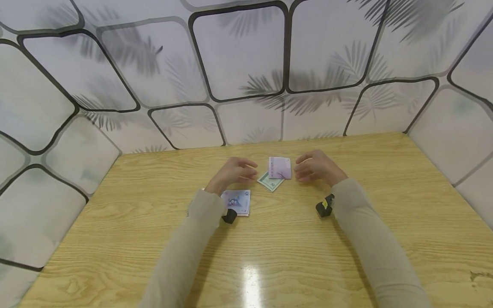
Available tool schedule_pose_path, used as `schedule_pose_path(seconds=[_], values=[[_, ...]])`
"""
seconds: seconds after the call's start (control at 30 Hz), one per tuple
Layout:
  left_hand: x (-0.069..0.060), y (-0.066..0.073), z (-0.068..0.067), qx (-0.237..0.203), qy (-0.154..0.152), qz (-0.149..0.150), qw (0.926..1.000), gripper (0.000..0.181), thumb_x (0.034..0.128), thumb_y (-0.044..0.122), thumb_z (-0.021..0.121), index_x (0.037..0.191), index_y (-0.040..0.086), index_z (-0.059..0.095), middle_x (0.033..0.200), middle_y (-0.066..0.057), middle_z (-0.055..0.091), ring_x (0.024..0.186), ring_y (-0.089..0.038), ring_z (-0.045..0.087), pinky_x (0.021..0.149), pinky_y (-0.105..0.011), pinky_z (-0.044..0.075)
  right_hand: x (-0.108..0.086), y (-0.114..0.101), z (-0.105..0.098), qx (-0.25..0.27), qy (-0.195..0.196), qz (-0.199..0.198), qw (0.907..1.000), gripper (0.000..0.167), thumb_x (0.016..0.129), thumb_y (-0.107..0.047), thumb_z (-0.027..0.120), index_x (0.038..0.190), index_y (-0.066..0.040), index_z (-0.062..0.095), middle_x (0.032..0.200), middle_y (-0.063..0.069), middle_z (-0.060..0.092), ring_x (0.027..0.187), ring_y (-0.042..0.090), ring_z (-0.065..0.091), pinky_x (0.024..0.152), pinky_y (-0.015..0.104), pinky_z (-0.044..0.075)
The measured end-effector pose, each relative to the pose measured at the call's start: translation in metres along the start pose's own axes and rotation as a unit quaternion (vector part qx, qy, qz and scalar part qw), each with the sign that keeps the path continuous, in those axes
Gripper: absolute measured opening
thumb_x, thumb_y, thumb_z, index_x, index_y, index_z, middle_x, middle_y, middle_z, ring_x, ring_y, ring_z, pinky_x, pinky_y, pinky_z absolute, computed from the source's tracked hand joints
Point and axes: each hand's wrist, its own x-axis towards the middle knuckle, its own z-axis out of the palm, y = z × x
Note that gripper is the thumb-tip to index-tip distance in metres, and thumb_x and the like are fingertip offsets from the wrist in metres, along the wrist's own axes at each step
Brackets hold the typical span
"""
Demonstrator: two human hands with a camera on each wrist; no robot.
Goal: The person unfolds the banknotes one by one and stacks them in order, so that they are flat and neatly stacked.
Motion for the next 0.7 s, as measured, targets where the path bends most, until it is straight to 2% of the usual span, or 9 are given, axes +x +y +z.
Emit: schedule_pose_path(seconds=[0.2, 0.57, 0.7], values=[[0.007, -0.001, 0.006, -0.001, 0.005, -0.009, 0.9999, 0.028, 0.0993, -0.004, 0.059, 0.127, -0.01, 0.062, 0.103, -0.021, 0.07, 0.08, -0.017, 0.065, 0.079, -0.03, 0.061, 0.005, 0.004, 0.0, 0.012, -0.001, 0.005, 0.9999, 0.048, 0.099, 0.0, 0.062, 0.138, 0.016, 0.038, 0.094, 0.011, 0.069, 0.08, 0.018, 0.071, 0.077, 0.035, 0.062], [0.011, 0.001, 0.019, -0.02, 0.003, -0.002, 0.9998, 0.027, 0.0977, -0.007, 0.06, 0.124, -0.013, 0.063, 0.105, -0.027, 0.07, 0.071, -0.015, 0.064, 0.074, -0.027, 0.062, 0.007, 0.003, 0.003, 0.033, -0.008, 0.009, 0.9994, 0.045, 0.099, 0.001, 0.061, 0.136, 0.015, 0.039, 0.09, 0.009, 0.072, 0.078, 0.018, 0.071, 0.075, 0.034, 0.063], [0.013, 0.001, 0.023, -0.029, 0.002, -0.005, 0.9996, 0.026, 0.0965, -0.008, 0.061, 0.122, -0.013, 0.064, 0.097, -0.023, 0.071, 0.068, -0.014, 0.063, 0.071, -0.026, 0.062, 0.006, 0.003, 0.005, 0.034, -0.01, 0.007, 0.9994, 0.046, 0.099, 0.0, 0.061, 0.137, 0.015, 0.038, 0.092, 0.011, 0.073, 0.079, 0.018, 0.071, 0.076, 0.034, 0.063]])
